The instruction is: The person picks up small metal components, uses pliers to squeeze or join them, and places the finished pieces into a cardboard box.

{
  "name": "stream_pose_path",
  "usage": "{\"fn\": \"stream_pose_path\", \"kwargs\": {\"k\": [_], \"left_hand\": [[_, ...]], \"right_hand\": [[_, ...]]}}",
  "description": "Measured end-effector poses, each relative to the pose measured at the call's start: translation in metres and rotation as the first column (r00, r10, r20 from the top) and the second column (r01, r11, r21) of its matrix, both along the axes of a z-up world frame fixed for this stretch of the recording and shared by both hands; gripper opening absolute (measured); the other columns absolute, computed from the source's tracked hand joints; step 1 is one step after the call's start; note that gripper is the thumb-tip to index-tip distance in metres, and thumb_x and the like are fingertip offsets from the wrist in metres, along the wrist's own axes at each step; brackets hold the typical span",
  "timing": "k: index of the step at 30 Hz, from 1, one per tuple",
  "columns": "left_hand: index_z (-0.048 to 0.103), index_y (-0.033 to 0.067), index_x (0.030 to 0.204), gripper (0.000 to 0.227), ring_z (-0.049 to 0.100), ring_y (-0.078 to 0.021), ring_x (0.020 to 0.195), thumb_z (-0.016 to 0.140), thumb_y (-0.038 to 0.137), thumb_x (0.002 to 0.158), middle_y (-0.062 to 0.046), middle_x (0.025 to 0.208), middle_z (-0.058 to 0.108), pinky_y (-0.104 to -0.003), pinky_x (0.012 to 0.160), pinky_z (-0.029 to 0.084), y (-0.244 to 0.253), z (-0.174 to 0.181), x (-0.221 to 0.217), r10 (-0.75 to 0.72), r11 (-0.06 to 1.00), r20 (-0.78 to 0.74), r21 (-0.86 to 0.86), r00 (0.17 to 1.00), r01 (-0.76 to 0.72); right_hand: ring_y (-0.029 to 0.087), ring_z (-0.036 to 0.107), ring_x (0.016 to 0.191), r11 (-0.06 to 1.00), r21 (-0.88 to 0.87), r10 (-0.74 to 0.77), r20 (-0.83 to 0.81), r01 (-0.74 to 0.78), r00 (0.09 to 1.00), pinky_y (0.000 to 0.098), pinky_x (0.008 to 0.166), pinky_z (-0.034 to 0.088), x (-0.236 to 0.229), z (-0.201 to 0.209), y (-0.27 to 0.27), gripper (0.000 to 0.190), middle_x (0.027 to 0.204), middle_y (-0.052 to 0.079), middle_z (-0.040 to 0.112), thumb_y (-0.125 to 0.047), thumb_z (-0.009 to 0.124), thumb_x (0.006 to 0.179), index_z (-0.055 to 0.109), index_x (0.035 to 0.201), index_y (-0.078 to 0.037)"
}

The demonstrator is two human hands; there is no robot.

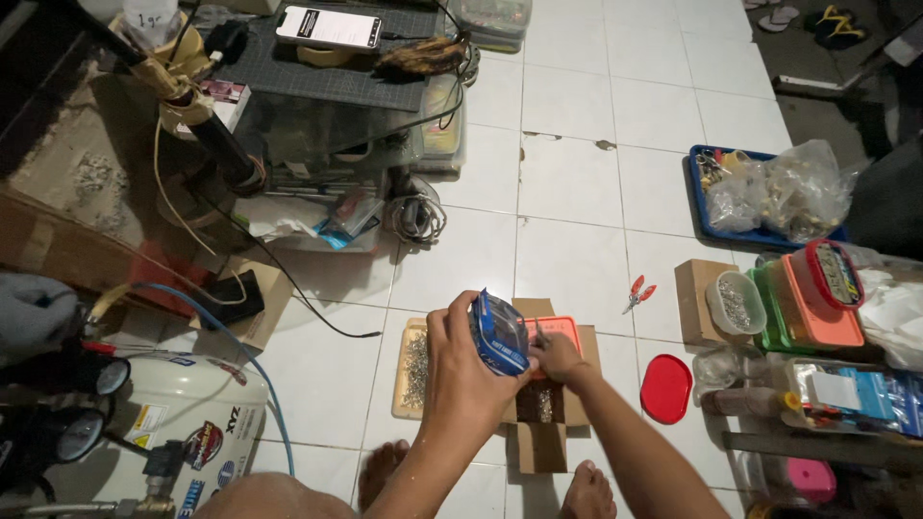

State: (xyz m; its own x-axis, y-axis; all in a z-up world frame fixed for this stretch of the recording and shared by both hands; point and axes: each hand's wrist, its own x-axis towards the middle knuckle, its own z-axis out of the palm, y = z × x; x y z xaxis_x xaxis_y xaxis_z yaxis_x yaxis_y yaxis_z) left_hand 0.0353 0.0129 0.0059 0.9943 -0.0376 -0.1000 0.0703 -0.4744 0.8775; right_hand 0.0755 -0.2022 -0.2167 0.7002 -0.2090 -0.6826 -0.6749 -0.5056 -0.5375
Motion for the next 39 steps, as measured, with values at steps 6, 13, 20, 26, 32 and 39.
{"fn": "stream_pose_path", "kwargs": {"k": [6, 13, 20, 26, 32, 39], "left_hand": [[0.045, 0.0212, 0.143, 0.1, 0.057, -0.0293, 0.121, 0.098, 0.022, 0.058, -0.007, 0.129, 0.045, -0.043, 0.099, 0.053, 0.0, 0.007, -0.002, 0.015, 1.0, -0.014, -0.001, 1.0, -0.015], [0.049, 0.0175, 0.14, 0.094, 0.06, -0.0298, 0.115, 0.093, 0.023, 0.058, -0.01, 0.122, 0.048, -0.038, 0.101, 0.05, 0.002, 0.005, -0.005, 0.042, 0.997, 0.103, -0.069, 0.994, -0.035], [0.049, 0.0191, 0.138, 0.09, 0.056, -0.0303, 0.12, 0.095, 0.027, 0.062, -0.008, 0.128, 0.048, -0.043, 0.1, 0.05, 0.006, 0.009, -0.006, 0.011, 0.999, 0.079, -0.031, 0.997, -0.008], [0.049, 0.0255, 0.138, 0.089, 0.052, -0.0294, 0.122, 0.095, 0.033, 0.061, -0.006, 0.127, 0.058, -0.043, 0.1, 0.045, 0.009, 0.012, -0.008, -0.022, 0.998, 0.028, -0.054, 0.999, 0.024], [0.052, 0.0313, 0.138, 0.09, 0.056, -0.0249, 0.122, 0.096, 0.036, 0.059, -0.002, 0.126, 0.055, -0.042, 0.096, 0.052, 0.007, 0.011, -0.01, -0.019, 0.997, -0.027, -0.075, 0.999, 0.017], [0.051, 0.025, 0.144, 0.094, 0.052, -0.0343, 0.111, 0.094, 0.02, 0.06, -0.01, 0.119, 0.052, -0.044, 0.094, 0.047, 0.005, 0.002, -0.013, -0.045, 0.999, 0.219, 0.034, 0.975, 0.038]], "right_hand": [[0.028, 0.074, 0.086, 0.948, -0.215, 0.284, 0.228, -0.236, 0.931, 0.0375, 0.072, 0.054, 0.0, -0.122, -0.022, 0.028, 0.095, 0.015, 0.081, -0.03, 0.062, 0.072, 0.077, 0.082, -0.008], [0.021, 0.065, 0.074, 0.952, -0.219, 0.264, 0.242, -0.212, 0.934, 0.0354, 0.066, 0.047, 0.001, -0.138, -0.027, 0.024, 0.08, 0.011, 0.077, -0.03, 0.056, 0.076, 0.067, 0.067, -0.011], [0.024, 0.074, 0.089, 0.931, -0.263, 0.308, 0.198, -0.252, 0.931, 0.035, 0.08, 0.06, 0.008, -0.083, -0.024, 0.019, 0.1, 0.01, 0.081, -0.014, 0.07, 0.079, 0.079, 0.095, -0.011], [0.018, 0.061, 0.064, 0.997, -0.073, 0.042, 0.108, -0.034, 0.993, 0.0298, 0.06, 0.053, 0.009, 0.005, -0.01, 0.009, 0.082, 0.01, 0.076, -0.008, 0.069, 0.093, 0.075, 0.087, -0.005], [0.014, 0.057, 0.06, 0.981, 0.165, 0.062, 0.24, -0.104, 0.969, 0.0252, 0.054, 0.047, 0.024, 0.12, -0.017, 0.015, 0.082, 0.011, 0.076, -0.008, 0.074, 0.091, 0.08, 0.101, 0.0], [0.011, 0.059, 0.068, 0.829, 0.366, 0.22, 0.483, -0.423, 0.848, 0.0261, 0.063, 0.047, -0.009, 0.277, 0.019, 0.017, 0.078, 0.006, 0.076, -0.009, 0.078, 0.088, 0.083, 0.1, 0.001]]}}
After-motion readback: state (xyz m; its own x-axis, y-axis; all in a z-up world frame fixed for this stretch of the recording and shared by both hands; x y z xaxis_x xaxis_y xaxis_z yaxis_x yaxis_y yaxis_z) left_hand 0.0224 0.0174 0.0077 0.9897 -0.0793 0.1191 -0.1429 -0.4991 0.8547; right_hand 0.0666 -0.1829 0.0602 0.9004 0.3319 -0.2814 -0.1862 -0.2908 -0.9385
